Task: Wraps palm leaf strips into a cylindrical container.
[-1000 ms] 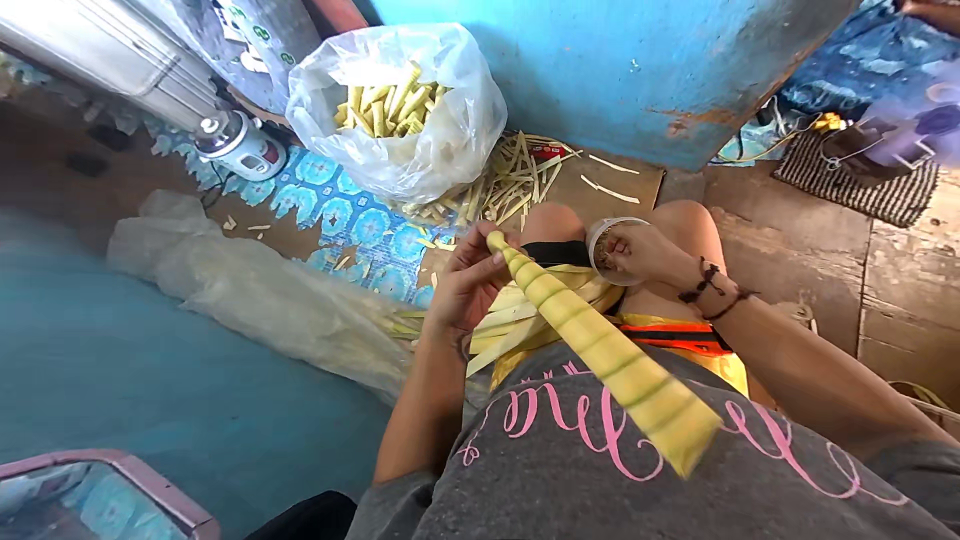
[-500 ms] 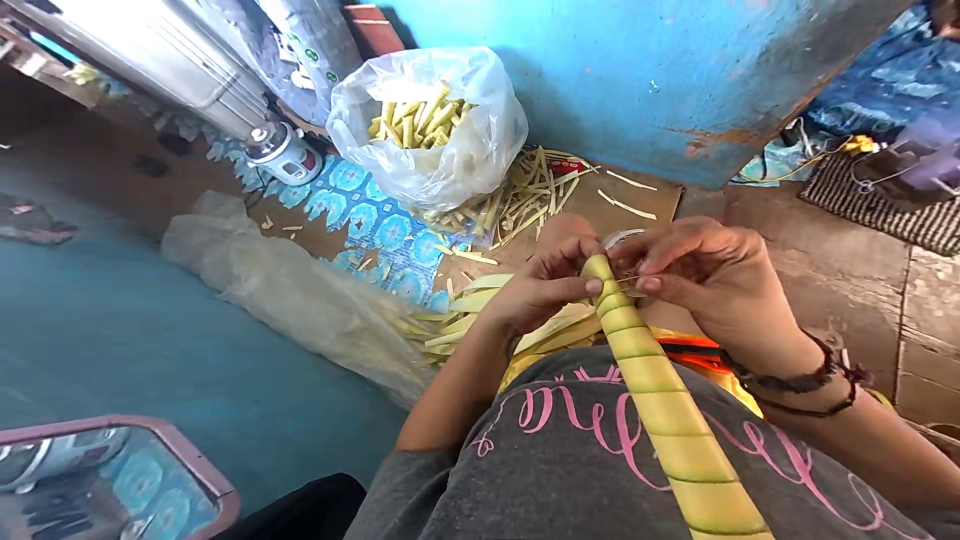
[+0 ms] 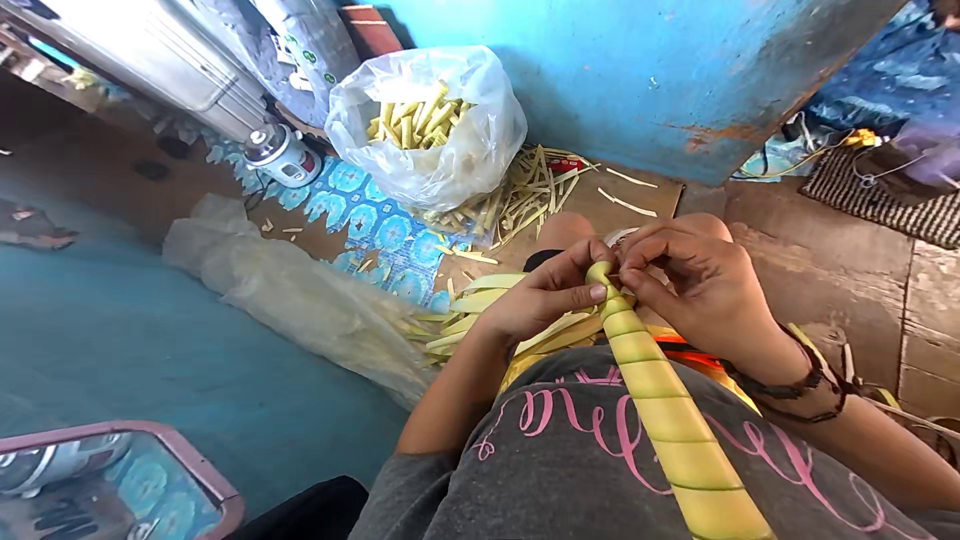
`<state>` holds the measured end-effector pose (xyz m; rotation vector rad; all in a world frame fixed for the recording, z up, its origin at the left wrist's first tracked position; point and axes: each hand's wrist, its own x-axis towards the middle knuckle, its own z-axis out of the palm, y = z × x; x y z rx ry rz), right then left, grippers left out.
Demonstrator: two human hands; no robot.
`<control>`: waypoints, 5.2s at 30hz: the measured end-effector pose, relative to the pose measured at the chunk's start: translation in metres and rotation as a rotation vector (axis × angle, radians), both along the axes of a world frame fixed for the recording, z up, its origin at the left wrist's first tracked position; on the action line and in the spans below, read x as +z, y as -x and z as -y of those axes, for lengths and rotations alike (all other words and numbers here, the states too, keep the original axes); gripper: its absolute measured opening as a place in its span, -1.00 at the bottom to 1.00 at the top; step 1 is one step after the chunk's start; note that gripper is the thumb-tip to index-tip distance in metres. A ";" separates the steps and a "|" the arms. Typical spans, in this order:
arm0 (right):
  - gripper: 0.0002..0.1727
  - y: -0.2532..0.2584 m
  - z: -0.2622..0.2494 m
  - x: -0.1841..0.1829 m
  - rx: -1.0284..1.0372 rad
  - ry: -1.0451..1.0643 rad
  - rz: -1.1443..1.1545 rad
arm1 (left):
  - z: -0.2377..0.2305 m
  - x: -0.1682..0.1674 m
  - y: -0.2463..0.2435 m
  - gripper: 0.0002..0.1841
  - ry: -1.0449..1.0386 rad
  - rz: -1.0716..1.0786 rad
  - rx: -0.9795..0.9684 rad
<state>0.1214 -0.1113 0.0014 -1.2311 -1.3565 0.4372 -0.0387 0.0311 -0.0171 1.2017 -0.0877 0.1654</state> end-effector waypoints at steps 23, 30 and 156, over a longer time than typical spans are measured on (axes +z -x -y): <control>-0.58 -0.056 0.059 -0.108 0.208 1.114 0.584 | -0.041 -0.022 0.014 -0.84 0.049 -0.269 0.678; -0.47 -0.051 0.041 -0.073 0.023 0.794 0.297 | -0.024 -0.027 -0.015 -0.83 0.204 -0.318 0.897; -0.60 -0.118 0.077 0.071 -0.401 0.415 0.553 | -0.137 0.031 0.122 -0.60 -1.224 -0.632 1.036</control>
